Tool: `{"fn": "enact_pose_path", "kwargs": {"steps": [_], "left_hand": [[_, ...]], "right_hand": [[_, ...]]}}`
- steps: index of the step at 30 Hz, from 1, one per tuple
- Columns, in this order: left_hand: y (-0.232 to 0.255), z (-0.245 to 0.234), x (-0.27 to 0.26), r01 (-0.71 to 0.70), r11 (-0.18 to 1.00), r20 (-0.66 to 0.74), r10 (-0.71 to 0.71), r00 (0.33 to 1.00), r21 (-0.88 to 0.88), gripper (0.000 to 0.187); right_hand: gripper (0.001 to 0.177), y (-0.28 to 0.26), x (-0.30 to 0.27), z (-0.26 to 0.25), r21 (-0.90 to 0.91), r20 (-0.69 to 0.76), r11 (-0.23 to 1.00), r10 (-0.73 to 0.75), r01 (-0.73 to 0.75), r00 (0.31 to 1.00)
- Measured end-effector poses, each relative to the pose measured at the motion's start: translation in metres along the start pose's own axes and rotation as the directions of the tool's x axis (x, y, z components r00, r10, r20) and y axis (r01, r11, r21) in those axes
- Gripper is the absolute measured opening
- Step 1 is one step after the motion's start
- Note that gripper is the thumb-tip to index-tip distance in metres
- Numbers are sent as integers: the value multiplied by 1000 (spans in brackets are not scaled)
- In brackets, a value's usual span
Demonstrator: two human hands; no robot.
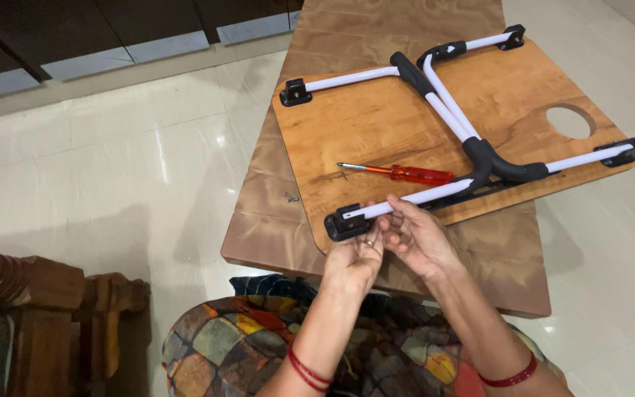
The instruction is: The person uses a red-handled screwdriver to tighten screws into the black plastic feet of a white metal frame laid on a wooden tabletop. The person repeatedly picks up screws, aligns them in the holes, and turns the screwdriver to secure the feet to the frame.
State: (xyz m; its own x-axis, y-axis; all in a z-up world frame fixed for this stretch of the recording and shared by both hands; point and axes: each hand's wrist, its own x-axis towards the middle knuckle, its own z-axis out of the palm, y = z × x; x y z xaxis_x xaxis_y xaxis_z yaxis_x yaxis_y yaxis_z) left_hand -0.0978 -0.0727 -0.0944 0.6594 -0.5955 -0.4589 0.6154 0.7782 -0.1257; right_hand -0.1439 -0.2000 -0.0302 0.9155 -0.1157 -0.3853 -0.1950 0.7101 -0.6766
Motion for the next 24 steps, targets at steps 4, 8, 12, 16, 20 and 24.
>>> {"fn": "enact_pose_path", "kwargs": {"steps": [4, 8, 12, 16, 20, 24], "left_hand": [[0, -9, 24, -7, 1000, -44, 6, 999, -5, 21], [1, -4, 27, -15, 1000, -15, 15, 1000, -10, 23], [1, 12, 17, -80, 997, -46, 81, 996, 16, 22], [-1, 19, 6, -91, 996, 12, 91, 996, 23, 22], [-2, 19, -2, -89, 996, 56, 89, 994, 7, 27], [-5, 16, -4, -71, 997, 0, 71, 998, 12, 23]], "right_hand": [[27, -6, -4, 5, -20, 62, 1000, -13, 15, 998], [27, -11, -8, 12, -32, 57, 999, -27, 29, 998], [27, -14, -11, 15, -60, 31, 997, -36, 38, 999], [25, -13, -10, 15, -34, 50, 999, -38, 40, 998], [26, -13, -11, 16, -16, 55, 999, -32, 33, 998], [25, -13, -12, 18, -25, 46, 999, -47, 48, 998]]}}
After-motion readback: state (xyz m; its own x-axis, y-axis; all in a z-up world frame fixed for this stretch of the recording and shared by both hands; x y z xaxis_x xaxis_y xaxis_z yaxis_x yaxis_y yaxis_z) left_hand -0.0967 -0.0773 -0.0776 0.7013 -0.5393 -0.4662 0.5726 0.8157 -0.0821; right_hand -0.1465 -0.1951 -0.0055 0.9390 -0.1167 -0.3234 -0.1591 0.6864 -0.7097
